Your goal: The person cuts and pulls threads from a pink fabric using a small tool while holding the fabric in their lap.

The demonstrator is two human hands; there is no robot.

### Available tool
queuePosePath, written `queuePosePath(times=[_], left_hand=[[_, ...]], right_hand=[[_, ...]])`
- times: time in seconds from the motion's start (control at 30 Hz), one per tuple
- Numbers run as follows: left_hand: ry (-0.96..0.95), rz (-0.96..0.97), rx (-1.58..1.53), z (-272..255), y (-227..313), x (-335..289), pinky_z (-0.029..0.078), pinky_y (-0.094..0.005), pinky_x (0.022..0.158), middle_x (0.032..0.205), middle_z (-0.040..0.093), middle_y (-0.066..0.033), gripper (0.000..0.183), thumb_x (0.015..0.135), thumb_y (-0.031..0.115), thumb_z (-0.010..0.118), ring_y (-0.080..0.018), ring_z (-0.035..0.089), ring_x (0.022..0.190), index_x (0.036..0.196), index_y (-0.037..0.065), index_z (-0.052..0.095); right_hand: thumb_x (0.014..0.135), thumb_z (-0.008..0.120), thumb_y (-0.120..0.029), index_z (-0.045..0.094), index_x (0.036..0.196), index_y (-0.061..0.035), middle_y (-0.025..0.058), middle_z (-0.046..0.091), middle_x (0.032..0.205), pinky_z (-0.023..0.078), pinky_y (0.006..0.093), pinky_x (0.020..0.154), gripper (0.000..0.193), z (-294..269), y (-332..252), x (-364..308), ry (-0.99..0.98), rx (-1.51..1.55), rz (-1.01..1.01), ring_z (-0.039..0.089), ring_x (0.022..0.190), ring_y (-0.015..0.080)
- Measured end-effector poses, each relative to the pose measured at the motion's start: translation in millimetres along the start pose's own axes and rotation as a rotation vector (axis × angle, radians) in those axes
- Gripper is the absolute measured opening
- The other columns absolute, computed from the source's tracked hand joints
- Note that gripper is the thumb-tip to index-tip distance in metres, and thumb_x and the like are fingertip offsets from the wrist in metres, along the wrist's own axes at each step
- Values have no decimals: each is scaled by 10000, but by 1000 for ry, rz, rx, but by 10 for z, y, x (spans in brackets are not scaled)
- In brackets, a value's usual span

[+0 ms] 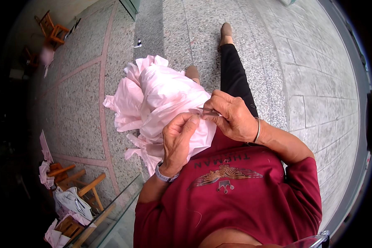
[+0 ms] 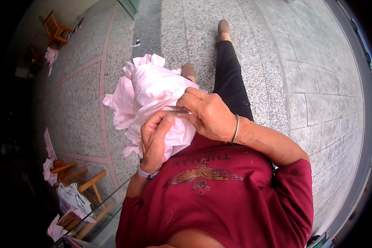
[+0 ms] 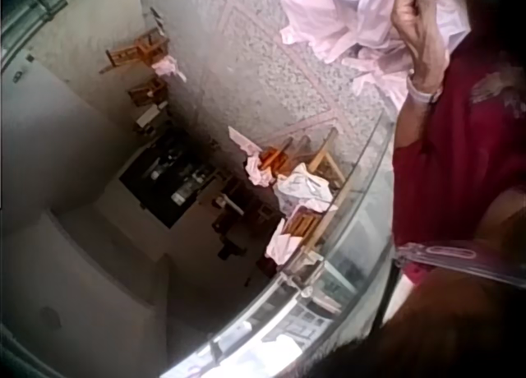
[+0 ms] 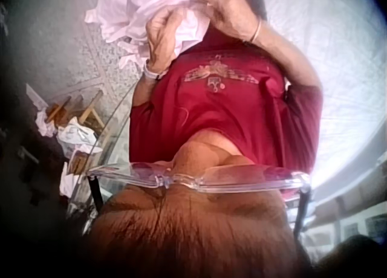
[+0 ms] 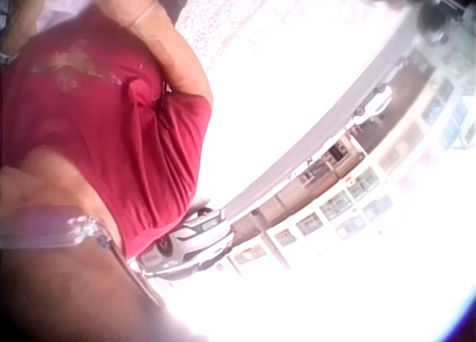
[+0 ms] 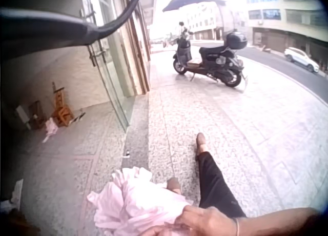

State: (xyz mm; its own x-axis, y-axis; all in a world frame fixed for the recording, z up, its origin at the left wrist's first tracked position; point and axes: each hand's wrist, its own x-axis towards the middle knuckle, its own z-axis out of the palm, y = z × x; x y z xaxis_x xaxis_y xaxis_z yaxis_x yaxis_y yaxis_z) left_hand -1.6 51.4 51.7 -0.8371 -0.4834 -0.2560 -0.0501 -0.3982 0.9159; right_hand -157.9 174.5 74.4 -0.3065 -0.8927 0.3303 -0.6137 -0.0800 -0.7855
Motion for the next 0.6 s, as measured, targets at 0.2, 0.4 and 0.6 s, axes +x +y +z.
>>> queuePosePath(times=[0.2, 0.4, 0.6], left_hand=[[-57, 23, 24, 115, 93, -13, 429, -190, 689, 889, 629, 26, 176, 953, 106, 655, -24, 512, 786, 1058, -33, 684], [-47, -8, 108, 82, 93, 3, 460, -195, 678, 871, 651, 12, 213, 906, 77, 683, -24, 544, 762, 1082, -42, 690], [23, -75, 113, 38, 70, 6, 463, -203, 660, 880, 653, 4, 255, 886, 89, 708, -27, 552, 776, 1083, -70, 681]], right_hand=[[773, 637, 87, 528, 967, 11, 140, 552, 844, 488, 398, 625, 235, 54, 53, -40, -8, -85, 26, 613, 745, 347], [666, 637, 80, 496, 972, -8, 135, 550, 847, 499, 409, 549, 349, 56, 34, -41, -33, -274, -65, 614, 704, 339], [851, 622, 50, 518, 952, 4, 143, 592, 902, 491, 397, 635, 152, -86, 342, 57, 177, -266, 144, 612, 724, 340]])
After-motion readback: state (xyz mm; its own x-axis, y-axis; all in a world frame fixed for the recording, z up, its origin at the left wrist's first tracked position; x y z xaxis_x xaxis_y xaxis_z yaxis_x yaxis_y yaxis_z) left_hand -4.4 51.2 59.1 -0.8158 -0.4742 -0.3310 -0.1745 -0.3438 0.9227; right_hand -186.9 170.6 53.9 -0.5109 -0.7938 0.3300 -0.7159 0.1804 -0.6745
